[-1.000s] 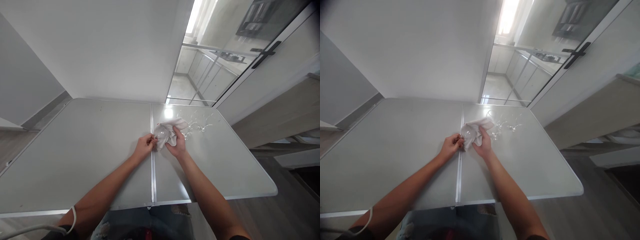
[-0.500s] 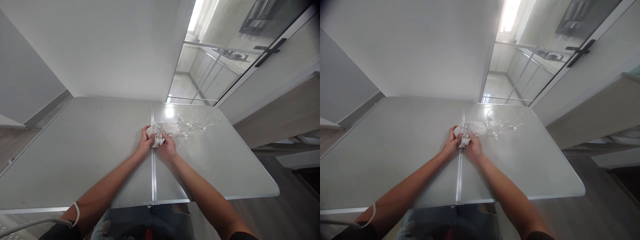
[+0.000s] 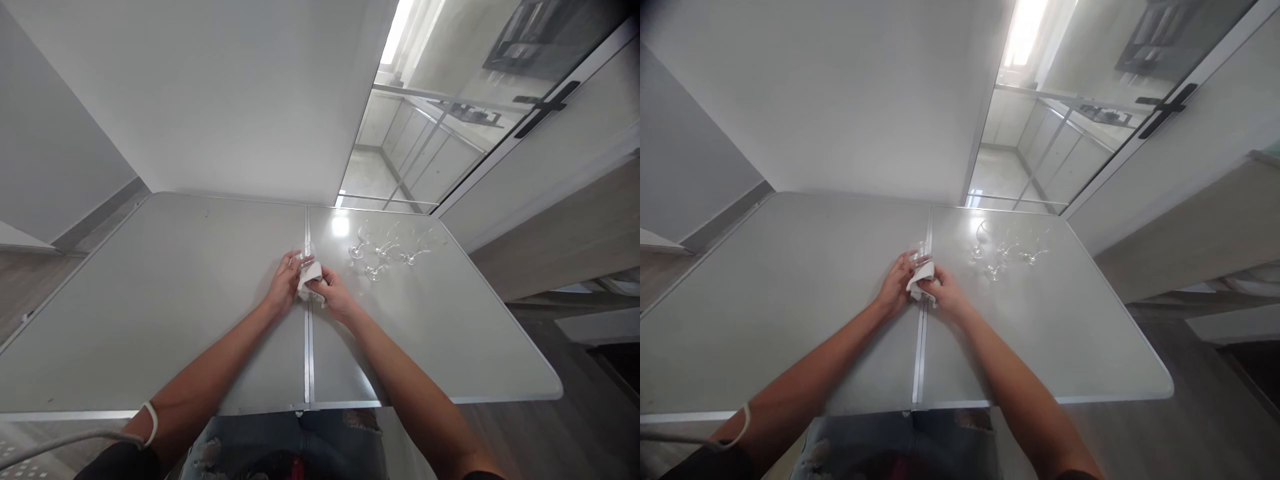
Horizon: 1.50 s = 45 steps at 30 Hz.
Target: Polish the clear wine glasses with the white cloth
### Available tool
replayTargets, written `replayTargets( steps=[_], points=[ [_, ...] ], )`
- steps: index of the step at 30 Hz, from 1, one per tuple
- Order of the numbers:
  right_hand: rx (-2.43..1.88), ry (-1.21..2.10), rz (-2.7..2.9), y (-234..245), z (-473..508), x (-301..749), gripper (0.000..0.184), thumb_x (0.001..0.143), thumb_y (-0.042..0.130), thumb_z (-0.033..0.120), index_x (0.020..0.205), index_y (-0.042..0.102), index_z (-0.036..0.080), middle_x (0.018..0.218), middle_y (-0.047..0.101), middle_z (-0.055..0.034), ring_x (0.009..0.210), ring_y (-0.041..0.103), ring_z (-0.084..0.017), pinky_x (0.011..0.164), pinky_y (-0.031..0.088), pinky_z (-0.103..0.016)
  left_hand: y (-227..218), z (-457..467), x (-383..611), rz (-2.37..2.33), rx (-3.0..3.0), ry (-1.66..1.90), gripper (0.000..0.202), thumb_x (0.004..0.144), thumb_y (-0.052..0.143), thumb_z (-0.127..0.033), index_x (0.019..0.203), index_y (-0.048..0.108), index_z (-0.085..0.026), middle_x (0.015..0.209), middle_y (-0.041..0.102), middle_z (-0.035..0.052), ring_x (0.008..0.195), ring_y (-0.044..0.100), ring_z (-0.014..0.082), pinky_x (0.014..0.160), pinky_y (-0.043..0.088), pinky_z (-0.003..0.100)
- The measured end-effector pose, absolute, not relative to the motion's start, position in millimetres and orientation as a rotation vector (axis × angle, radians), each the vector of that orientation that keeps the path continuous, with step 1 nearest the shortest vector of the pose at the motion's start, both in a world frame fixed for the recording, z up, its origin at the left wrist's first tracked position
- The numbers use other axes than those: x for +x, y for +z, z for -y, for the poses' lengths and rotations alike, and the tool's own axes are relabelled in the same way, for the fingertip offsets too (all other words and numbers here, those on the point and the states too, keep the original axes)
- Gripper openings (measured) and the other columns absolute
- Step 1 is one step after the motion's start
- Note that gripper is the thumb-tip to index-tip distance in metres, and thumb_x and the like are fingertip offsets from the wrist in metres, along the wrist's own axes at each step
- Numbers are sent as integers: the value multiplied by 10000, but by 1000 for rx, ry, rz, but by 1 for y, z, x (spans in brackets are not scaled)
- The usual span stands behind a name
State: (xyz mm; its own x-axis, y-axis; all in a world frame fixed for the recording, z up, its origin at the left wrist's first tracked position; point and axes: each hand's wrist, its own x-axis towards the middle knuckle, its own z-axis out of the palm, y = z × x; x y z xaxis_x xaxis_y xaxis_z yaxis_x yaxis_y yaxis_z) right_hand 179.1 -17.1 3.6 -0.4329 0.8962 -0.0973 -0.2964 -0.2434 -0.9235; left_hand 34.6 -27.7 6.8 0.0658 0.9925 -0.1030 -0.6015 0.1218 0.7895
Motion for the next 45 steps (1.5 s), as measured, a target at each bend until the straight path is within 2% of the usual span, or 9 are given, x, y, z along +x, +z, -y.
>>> replayTargets(
  steps=[4,10,12,17,24,29,36,40,45],
  points=[
    [-762,1984,1191,6,18,184,371,718,814,414,987,671,202,823,646,-18,695,588,-158,637,478,-279,6,26,34,-780,699,1372,577,828,761,-498,1265,519,-210,1244,685,138,1026,704,238,852,568,362],
    [-1068,1048,1798,3,21,181,79,763,633,254,721,586,206,726,559,7,696,469,-148,688,422,-274,-8,25,39,-890,819,1539,617,805,793,-479,1286,476,-255,1246,662,103,1066,685,206,893,552,327],
    [-1037,1152,1763,4,21,181,101,762,644,273,729,575,207,720,554,11,683,479,-145,679,424,-273,-7,26,37,-838,802,1522,606,815,779,-492,1288,483,-254,1255,659,108,1070,686,217,888,554,340],
    [-773,1996,1323,15,16,189,285,811,667,471,893,594,208,723,595,-7,598,577,-178,585,448,-305,4,31,31,-693,756,1450,548,854,729,-504,1285,534,-227,1280,664,138,1085,690,253,907,551,392],
    [-1035,1033,1829,15,19,189,114,734,640,202,664,550,203,667,515,33,651,426,-133,661,361,-269,0,27,33,-691,849,1541,616,794,813,-452,1280,494,-250,1276,644,111,1182,656,247,1030,512,403],
    [-956,1451,1423,6,13,184,187,744,720,320,873,669,196,800,634,13,724,539,-156,706,439,-269,2,25,28,-669,847,1502,649,778,818,-487,1285,509,-227,1285,631,140,1135,675,261,1043,509,449],
    [-940,1568,810,11,4,195,434,777,750,403,1164,606,269,979,699,-3,825,654,-181,722,519,-282,22,26,19,-640,992,1721,668,696,897,-395,1187,451,-313,1240,568,74,1224,593,234,1113,466,469],
    [-820,1754,1010,8,10,186,457,829,715,523,1181,652,238,1038,727,-41,867,672,-206,761,537,-315,25,30,21,-652,1021,1705,691,683,903,-381,1155,402,-328,1228,535,55,1241,564,225,1096,483,451],
    [-1053,1432,1190,-12,2,192,425,717,825,506,960,727,170,816,710,-18,718,616,-177,675,504,-282,19,31,26,-589,1126,1632,654,714,888,-303,1126,381,-307,1206,534,46,1220,575,215,1112,468,468]
  ],
)
